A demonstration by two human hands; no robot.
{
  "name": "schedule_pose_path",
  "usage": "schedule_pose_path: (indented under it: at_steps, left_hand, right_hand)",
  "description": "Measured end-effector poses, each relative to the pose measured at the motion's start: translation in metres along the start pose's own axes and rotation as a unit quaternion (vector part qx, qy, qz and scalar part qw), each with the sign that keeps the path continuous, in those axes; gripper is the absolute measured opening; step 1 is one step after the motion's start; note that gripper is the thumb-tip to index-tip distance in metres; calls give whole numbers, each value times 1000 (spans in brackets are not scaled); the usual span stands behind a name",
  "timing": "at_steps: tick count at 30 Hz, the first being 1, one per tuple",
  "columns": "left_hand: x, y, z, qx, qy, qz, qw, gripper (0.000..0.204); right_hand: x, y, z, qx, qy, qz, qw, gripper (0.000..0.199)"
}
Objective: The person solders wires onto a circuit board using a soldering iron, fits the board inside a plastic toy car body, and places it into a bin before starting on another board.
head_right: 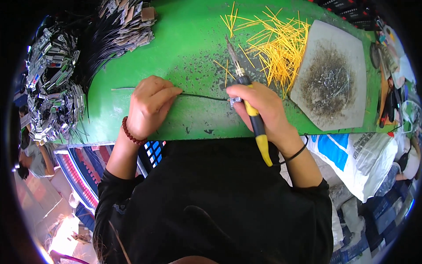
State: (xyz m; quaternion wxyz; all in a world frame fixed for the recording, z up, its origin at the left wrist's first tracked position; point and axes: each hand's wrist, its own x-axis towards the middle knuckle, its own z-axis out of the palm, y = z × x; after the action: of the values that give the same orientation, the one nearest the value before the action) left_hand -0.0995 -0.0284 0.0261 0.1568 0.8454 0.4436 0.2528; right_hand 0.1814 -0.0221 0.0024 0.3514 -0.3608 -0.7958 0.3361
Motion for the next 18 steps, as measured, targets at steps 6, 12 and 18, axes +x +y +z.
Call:
schedule_pose_path:
  at_steps: [6, 12, 18]
  left_hand:
    - [34, 9, 7, -58, -27, 3, 998, 17]
    - [93, -2, 41, -65, -46, 114, 990, 16]
    - [115, -8, 47, -19, -170, 214, 962, 16]
  right_hand:
    - [-1, 1, -4, -51, 35, 10, 998, 43]
    - [-25, -2, -21, 82, 160, 90, 980, 33]
    - [-55, -5, -44, 88, 182, 115, 973, 32]
